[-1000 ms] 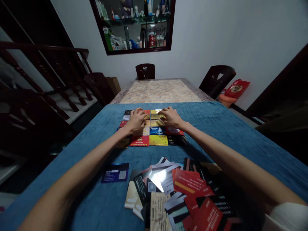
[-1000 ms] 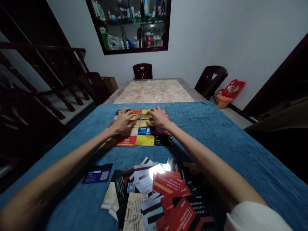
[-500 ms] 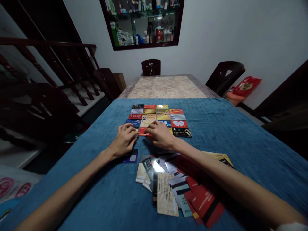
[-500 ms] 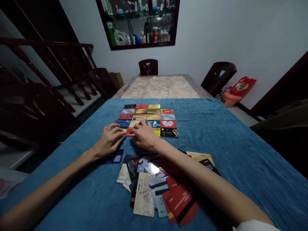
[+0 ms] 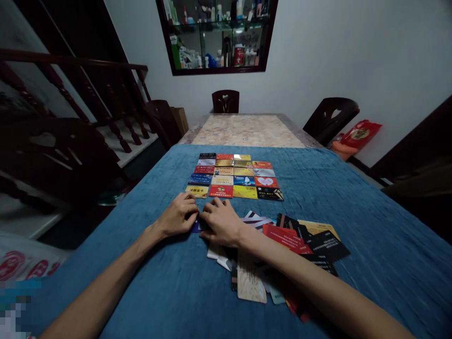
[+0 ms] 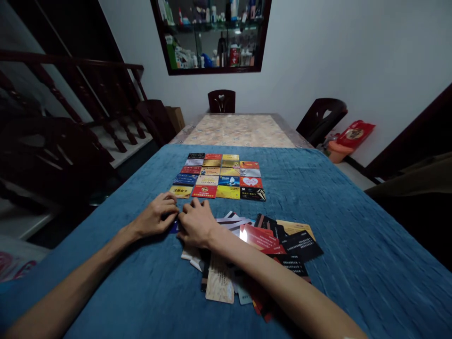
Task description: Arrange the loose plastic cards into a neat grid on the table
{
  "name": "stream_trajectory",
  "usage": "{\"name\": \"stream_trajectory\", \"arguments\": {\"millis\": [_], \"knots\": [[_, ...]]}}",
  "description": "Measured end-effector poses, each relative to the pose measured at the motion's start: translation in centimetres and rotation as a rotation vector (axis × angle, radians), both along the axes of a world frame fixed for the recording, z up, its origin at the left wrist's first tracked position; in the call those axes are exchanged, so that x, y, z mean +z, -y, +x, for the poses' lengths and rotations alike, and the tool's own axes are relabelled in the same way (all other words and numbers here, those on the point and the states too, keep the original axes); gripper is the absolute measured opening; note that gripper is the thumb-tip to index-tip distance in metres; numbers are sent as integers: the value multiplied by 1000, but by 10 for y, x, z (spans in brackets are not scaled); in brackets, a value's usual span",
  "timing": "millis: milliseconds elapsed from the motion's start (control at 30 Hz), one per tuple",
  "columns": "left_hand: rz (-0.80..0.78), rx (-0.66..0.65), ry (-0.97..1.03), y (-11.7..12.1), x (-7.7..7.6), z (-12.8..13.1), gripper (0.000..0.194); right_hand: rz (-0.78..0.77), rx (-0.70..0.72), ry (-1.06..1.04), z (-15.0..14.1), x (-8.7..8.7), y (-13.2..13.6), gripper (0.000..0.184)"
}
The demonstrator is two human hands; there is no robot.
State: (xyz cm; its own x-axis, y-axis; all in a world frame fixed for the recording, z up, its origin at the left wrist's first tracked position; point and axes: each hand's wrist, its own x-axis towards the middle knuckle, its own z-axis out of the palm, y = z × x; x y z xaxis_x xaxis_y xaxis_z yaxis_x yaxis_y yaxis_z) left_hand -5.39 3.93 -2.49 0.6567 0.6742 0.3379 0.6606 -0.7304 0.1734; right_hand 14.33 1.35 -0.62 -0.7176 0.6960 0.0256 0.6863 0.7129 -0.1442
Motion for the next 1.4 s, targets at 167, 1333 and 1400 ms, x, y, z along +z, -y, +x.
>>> {"name": "stream_trajectory", "arguments": {"millis": [167,1333,1400], "knots": [[20,-56,5,1,-1,-2,22,58,20,-17,0,-8,-2,35],[-181,112,491,-12,-7,-16,28,61,-284,-342,16,-22,-21,34],[-172,118,492,-12,-8,-16,27,48,-295,-350,16,-23,-21,36]]}}
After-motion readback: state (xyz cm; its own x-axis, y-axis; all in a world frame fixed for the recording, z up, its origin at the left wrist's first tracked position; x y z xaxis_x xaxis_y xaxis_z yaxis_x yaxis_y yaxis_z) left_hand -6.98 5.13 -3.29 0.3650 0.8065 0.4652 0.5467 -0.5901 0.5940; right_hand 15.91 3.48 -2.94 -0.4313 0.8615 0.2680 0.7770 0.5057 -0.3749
